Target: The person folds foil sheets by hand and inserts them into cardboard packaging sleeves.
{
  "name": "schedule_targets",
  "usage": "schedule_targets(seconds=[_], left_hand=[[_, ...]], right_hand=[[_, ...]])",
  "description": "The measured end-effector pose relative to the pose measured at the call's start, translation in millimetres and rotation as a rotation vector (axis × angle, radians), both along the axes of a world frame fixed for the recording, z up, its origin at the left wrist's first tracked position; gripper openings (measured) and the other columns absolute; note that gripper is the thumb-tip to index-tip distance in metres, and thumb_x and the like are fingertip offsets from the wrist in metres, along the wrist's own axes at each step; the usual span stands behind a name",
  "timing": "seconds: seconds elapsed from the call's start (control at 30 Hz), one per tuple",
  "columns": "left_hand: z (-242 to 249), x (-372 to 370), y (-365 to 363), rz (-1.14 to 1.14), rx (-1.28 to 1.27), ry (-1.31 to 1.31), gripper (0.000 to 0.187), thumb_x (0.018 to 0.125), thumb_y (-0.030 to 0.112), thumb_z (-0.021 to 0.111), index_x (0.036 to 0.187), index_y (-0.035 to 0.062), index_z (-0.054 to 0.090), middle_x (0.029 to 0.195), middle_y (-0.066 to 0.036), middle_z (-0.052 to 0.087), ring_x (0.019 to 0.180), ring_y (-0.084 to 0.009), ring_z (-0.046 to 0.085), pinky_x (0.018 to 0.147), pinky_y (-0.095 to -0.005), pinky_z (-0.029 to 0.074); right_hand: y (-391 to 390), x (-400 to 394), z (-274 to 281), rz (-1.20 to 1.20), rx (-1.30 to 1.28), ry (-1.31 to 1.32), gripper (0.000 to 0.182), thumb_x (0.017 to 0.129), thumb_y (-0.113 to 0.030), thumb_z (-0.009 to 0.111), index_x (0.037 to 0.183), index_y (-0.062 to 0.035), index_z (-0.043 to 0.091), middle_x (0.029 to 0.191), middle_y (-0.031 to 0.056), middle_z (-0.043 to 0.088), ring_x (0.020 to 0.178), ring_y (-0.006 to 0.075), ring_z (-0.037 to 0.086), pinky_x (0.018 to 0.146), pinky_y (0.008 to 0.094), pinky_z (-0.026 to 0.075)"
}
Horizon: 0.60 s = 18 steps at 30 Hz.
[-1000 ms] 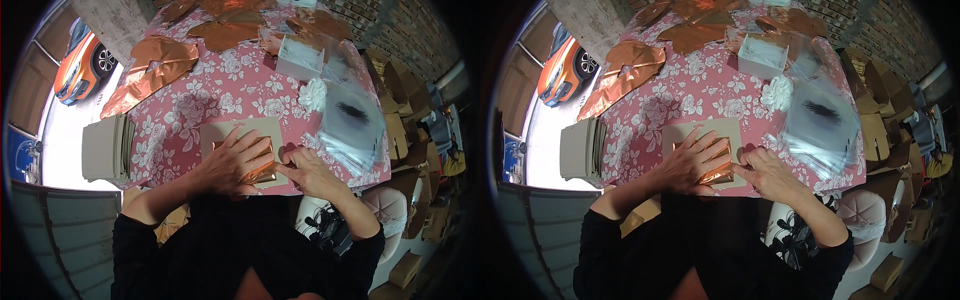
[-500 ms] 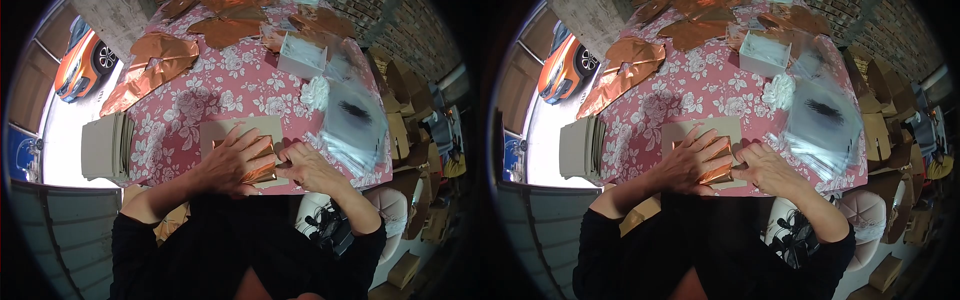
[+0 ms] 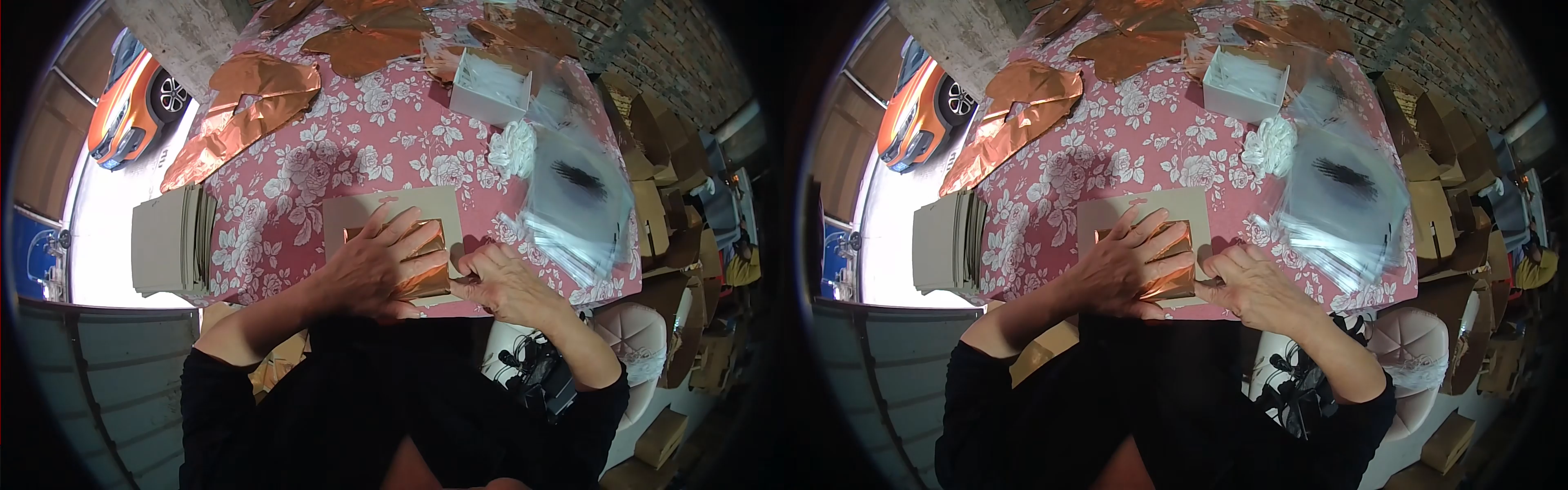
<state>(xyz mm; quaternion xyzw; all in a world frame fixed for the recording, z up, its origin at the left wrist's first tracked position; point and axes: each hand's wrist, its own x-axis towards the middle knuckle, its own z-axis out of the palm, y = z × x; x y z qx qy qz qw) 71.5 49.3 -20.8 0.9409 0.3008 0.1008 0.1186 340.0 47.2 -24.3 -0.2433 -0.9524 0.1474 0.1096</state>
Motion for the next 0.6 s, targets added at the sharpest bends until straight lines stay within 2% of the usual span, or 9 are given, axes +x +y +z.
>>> schedule_targets(seconds=[0.1,0.2,0.27,0.3,0.37,0.4,0.47,0.5,0.6], left_hand=[[-1,0,0,0.009,0.003,-0.003,0.082,0.066,0.054,0.075,0.133,0.0142,0.052,0.144,-0.012,0.041,0.135,-0.0340,0.032,0.114,-0.0527,0.019],[1,1,-1,0.020,0.011,-0.028,0.081,0.065,0.054,0.075,0.132,0.0133,0.053,0.142,-0.012,0.043,0.133,-0.0337,0.034,0.114,-0.0529,0.019],[1,1,0,0.012,0.038,-0.052,0.079,0.064,0.053,0.075,0.129,0.0124,0.055,0.139,-0.011,0.045,0.131,-0.0335,0.036,0.114,-0.0529,0.020],[1,1,0,0.012,0.038,-0.054,0.079,0.064,0.053,0.075,0.129,0.0124,0.055,0.139,-0.011,0.045,0.131,-0.0335,0.036,0.114,-0.0529,0.020],[0,2,0,0.026,0.056,-0.039,0.076,0.064,0.053,0.075,0.125,0.0106,0.057,0.138,-0.011,0.045,0.132,-0.0331,0.036,0.113,-0.0530,0.021],[0,2,0,0.025,0.055,-0.039,0.076,0.064,0.053,0.075,0.125,0.0106,0.057,0.138,-0.011,0.045,0.132,-0.0331,0.036,0.113,-0.0530,0.021],[-1,1,1,0.010,0.046,-0.101,0.074,0.064,0.052,0.076,0.122,0.0092,0.058,0.137,-0.010,0.046,0.132,-0.0329,0.036,0.113,-0.0531,0.021],[0,1,1,0.012,0.044,-0.101,0.074,0.064,0.052,0.076,0.122,0.0092,0.058,0.137,-0.010,0.046,0.132,-0.0329,0.036,0.113,-0.0531,0.021],[0,1,0,0.032,0.024,-0.077,0.074,0.065,0.051,0.075,0.122,0.0089,0.058,0.137,-0.010,0.046,0.132,-0.0325,0.037,0.113,-0.0530,0.021]], right_hand=[[-3,7,0,-0.022,-0.033,0.037,0.039,0.077,-0.008,0.061,0.112,-0.0236,0.072,0.102,0.0034,0.053,0.099,0.0241,0.049,0.086,0.0372,0.039],[-5,14,-1,-0.025,-0.034,0.034,0.035,0.076,-0.016,0.065,0.110,-0.0187,0.073,0.103,0.0050,0.054,0.096,0.0254,0.050,0.086,0.0383,0.040],[-8,16,1,-0.028,0.020,0.159,0.045,0.073,-0.028,0.069,0.115,-0.0101,0.069,0.115,0.0094,0.056,0.103,0.0285,0.053,0.090,0.0404,0.041],[-11,11,2,-0.029,0.020,0.157,0.045,0.073,-0.028,0.069,0.115,-0.0101,0.069,0.115,0.0094,0.056,0.103,0.0285,0.053,0.090,0.0404,0.041],[-21,-8,2,0.032,0.101,0.110,0.066,0.073,-0.038,0.070,0.128,-0.0022,0.058,0.136,0.0156,0.050,0.123,0.0337,0.048,0.100,0.0452,0.038],[-25,-14,0,0.030,0.100,0.110,0.066,0.073,-0.038,0.070,0.128,-0.0022,0.058,0.136,0.0156,0.050,0.123,0.0337,0.048,0.100,0.0452,0.038],[-33,-21,-7,0.004,0.016,0.033,0.080,0.079,-0.043,0.067,0.141,0.0004,0.042,0.148,0.0196,0.039,0.138,0.0366,0.036,0.110,0.0517,0.030],[-35,-21,-9,0.006,0.014,0.033,0.080,0.079,-0.043,0.067,0.141,0.0004,0.042,0.148,0.0196,0.039,0.138,0.0366,0.036,0.110,0.0517,0.030],[-42,-21,-14,0.006,-0.005,-0.043,0.086,0.082,-0.050,0.063,0.145,0.0005,0.034,0.151,0.0213,0.033,0.142,0.0367,0.029,0.114,0.0548,0.021]])
